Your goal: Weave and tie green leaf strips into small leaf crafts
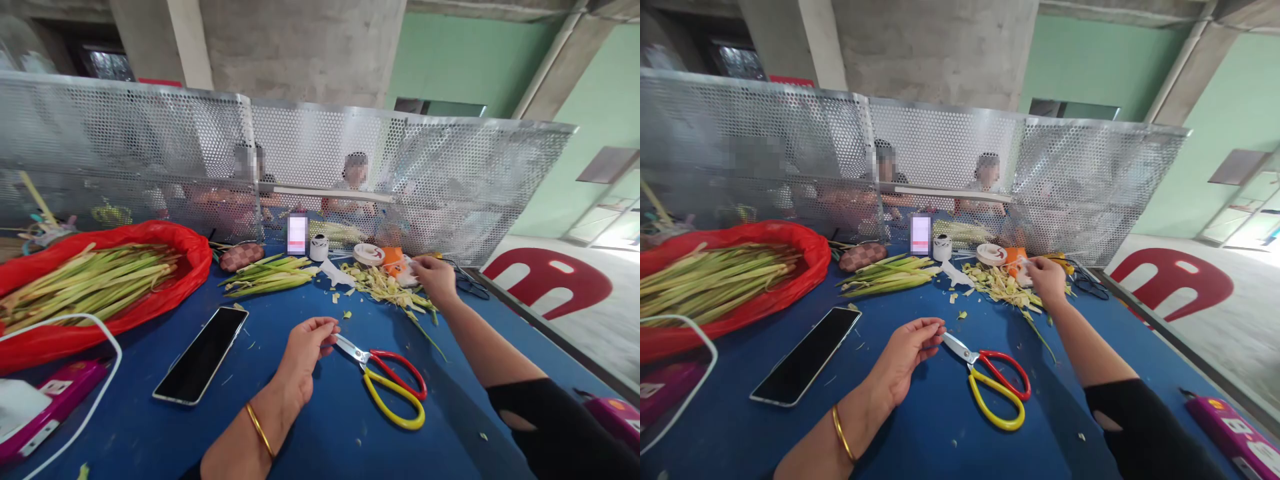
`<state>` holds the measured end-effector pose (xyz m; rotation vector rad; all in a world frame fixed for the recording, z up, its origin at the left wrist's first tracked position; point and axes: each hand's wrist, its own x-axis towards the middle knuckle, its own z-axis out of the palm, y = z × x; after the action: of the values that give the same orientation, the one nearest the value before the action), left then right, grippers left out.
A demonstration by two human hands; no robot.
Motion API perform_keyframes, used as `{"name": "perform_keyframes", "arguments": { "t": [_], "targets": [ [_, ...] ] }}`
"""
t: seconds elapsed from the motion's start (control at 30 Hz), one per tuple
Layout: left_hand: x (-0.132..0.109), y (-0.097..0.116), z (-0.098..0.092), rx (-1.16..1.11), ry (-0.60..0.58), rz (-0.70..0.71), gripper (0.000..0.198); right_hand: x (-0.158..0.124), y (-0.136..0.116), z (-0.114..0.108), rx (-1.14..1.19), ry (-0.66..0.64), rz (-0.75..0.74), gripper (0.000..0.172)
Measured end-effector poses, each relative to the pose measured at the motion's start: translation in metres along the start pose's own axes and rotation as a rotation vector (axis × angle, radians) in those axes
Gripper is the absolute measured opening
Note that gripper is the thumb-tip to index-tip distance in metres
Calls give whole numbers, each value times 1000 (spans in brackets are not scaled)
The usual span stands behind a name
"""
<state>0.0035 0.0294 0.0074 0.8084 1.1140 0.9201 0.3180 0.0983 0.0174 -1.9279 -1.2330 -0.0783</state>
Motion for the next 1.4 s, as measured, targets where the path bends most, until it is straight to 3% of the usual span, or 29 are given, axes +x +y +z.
{"name": "perform_keyframes", "arguments": {
  "t": [0.17,0.3,0.4,0.5,0.53,0.63,0.7,0.77,0.87,0.93,1.03,1.13,1.2,1.3,1.4],
  "targets": [
    [-2,0,1,82,16,71,20,-34,40,-50,-74,174,83,42],
    [7,-1,3,299,41,254,21,-68,61,-83,-419,-8,70,28],
    [21,5,2,646,40,450,21,-90,60,-93,-519,-87,23,22],
    [38,15,1,1222,62,505,21,-114,36,-88,-667,11,-161,29],
    [44,17,2,1298,53,477,18,-123,23,-84,-635,9,-242,30],
    [64,21,16,1401,-19,407,18,-153,-17,-67,-348,-250,-474,26],
    [77,21,34,1430,-68,397,17,-173,-37,-53,-237,-438,-548,20],
    [87,25,52,1419,-96,458,11,-189,-45,-41,-190,-513,-518,20],
    [93,44,63,1398,-68,570,30,-198,-41,-33,-146,-562,-496,25],
    [88,61,53,1427,-8,576,28,-196,-34,-31,-151,-583,-517,30],
    [70,77,21,1517,22,463,11,-191,-32,-29,-239,-622,-558,41],
    [52,68,-9,1583,13,342,19,-188,-35,-27,-314,-637,-523,48],
    [48,54,-16,1589,4,304,21,-187,-32,-28,-282,-618,-436,52],
    [55,33,-7,1555,-18,296,18,-181,-19,-33,-114,-575,-241,53],
    [72,20,21,1510,-53,321,19,-170,-7,-41,192,-528,-21,49]
  ]
}}
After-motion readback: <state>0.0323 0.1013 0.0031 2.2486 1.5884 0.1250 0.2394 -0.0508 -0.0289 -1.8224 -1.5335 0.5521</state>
